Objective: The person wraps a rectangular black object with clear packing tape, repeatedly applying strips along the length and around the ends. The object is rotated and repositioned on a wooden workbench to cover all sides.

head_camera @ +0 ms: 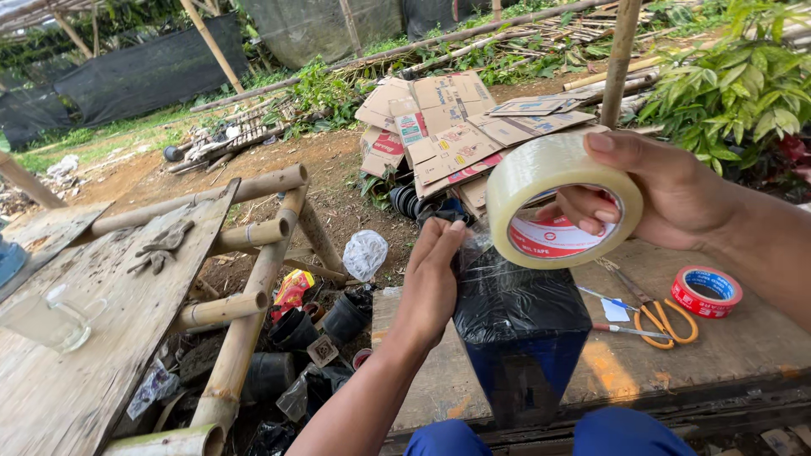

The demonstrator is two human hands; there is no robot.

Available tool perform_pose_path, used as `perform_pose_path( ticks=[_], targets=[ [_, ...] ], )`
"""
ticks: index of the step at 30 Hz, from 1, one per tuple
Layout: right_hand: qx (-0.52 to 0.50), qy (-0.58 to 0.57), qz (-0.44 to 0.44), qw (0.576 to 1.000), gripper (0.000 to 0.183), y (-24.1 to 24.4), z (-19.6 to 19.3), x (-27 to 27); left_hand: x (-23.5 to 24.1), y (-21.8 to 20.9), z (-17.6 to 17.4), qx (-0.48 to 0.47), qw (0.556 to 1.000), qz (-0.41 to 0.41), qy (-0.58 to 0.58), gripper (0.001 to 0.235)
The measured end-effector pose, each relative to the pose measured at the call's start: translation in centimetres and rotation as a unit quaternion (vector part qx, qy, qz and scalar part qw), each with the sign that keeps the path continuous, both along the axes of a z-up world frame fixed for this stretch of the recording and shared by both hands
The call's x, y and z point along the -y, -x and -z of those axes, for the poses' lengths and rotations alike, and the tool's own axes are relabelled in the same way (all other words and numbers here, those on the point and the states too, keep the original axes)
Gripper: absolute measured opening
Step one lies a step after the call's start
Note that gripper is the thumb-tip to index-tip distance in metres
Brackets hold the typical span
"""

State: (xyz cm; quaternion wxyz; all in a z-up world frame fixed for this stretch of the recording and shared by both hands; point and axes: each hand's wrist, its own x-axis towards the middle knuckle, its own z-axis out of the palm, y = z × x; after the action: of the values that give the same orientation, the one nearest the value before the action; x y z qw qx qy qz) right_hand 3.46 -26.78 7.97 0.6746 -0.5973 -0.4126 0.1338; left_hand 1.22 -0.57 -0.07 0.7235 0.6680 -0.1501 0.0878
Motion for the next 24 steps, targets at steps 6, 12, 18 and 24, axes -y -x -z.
perform_pose_path(
  ticks=[6, 12, 18, 24],
  targets=[
    [-0.03, -0.041, 0.051, 0.997, 0.055, -0.2, 0.8, 0.4, -1.4, -0.3, 0.1, -0.04, 0.996, 0.036, 0.075, 0.027],
    [-0.072, -0.029, 0.087, 0.993, 0.051, -0.6, 0.5, 1.5, -1.2, 0.3, 0.4, -0.033, 0.998, 0.039, 0.033, 0.025],
    [-0.04, 0.09, 0.2, 0.975, 0.039, -1.0, 0.8, 3.5, -1.2, 1.0, -1.0, 0.01, 0.998, -0.003, -0.069, 0.029],
    [-0.023, 0.217, 0.252, 0.943, 0.035, -1.2, 0.9, 5.7, -1.2, 1.5, -1.6, 0.033, 0.987, -0.046, -0.153, 0.03]
  ],
)
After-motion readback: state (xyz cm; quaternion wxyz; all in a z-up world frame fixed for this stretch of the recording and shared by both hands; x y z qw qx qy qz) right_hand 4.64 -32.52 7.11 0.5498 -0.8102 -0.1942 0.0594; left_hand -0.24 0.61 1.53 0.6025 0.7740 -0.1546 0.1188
